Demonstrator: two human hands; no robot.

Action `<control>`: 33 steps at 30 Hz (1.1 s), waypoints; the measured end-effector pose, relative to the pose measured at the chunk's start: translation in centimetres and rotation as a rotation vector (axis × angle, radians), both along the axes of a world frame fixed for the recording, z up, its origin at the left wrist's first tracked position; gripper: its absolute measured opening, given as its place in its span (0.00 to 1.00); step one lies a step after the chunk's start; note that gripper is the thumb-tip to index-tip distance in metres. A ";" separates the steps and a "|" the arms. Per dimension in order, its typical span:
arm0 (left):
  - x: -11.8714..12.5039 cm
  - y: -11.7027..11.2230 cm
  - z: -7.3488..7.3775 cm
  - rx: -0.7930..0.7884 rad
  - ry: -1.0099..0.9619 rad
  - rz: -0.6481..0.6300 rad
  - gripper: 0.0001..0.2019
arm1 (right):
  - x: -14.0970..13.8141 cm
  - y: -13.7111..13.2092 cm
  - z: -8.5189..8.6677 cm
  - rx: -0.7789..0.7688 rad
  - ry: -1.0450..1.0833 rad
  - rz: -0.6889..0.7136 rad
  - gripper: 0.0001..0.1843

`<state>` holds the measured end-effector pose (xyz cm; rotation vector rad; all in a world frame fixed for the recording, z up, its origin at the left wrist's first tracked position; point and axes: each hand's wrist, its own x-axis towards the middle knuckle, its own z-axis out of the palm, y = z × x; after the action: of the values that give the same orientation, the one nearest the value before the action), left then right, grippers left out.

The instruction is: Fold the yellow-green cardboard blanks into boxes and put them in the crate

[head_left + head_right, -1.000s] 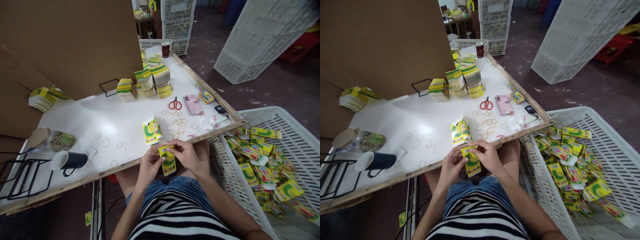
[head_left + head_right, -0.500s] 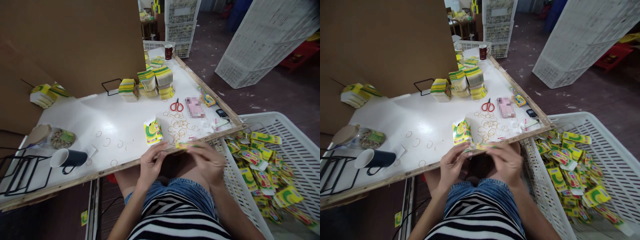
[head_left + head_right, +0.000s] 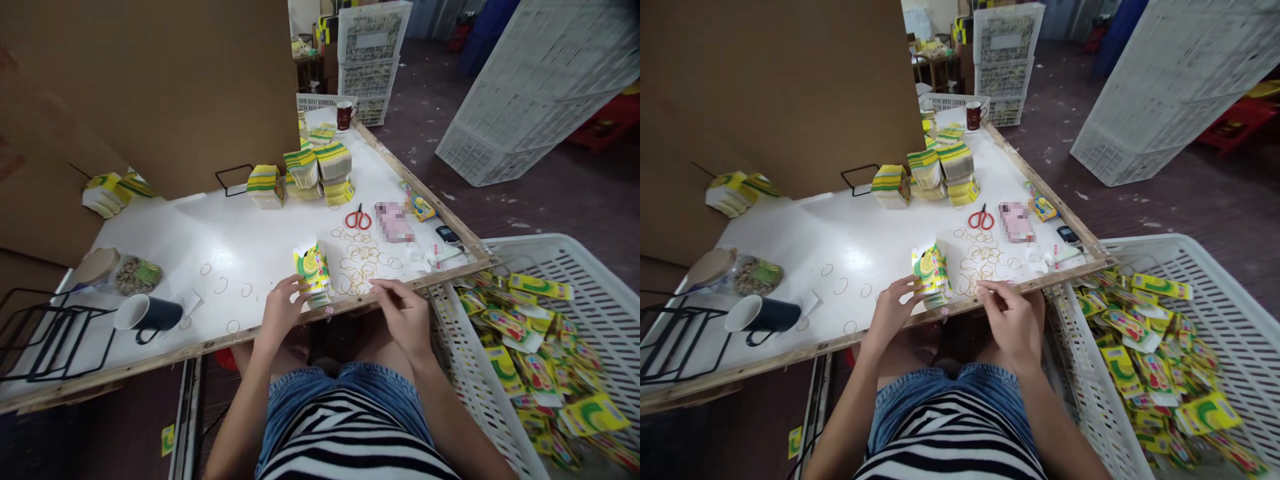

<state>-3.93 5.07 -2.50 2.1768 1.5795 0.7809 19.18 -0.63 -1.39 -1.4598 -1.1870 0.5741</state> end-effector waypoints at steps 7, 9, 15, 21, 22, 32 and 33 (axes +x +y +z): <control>0.4 -1.0 0.3 0.269 -0.169 0.020 0.09 | -3.6 0.7 0.0 -0.192 0.373 0.261 0.18; 1.1 -2.5 0.2 0.434 -0.213 -0.052 0.10 | -4.0 1.0 -0.3 -0.239 0.517 0.264 0.20; 2.5 -6.0 0.0 0.367 -0.425 -0.209 0.12 | -3.9 1.2 -1.2 -0.235 0.710 0.328 0.17; 2.6 -5.3 0.5 -0.515 -1.311 0.043 0.25 | -5.1 -0.5 -1.4 -0.314 0.709 0.478 0.17; 2.6 -5.3 0.6 -0.654 -1.387 -0.013 0.26 | -5.4 -0.7 -1.4 -0.328 0.738 0.497 0.18; 2.1 -5.5 0.9 -0.772 -1.504 -0.073 0.22 | -5.2 -0.8 -1.3 -0.108 0.223 0.353 0.09; 2.1 -5.5 1.0 -0.767 -1.492 -0.067 0.21 | -4.8 -0.6 -0.7 -0.039 0.105 0.362 0.10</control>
<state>-1.84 -0.43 -1.55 0.6311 0.7209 1.0846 14.34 -1.25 -2.10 -1.2362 -1.3723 0.9137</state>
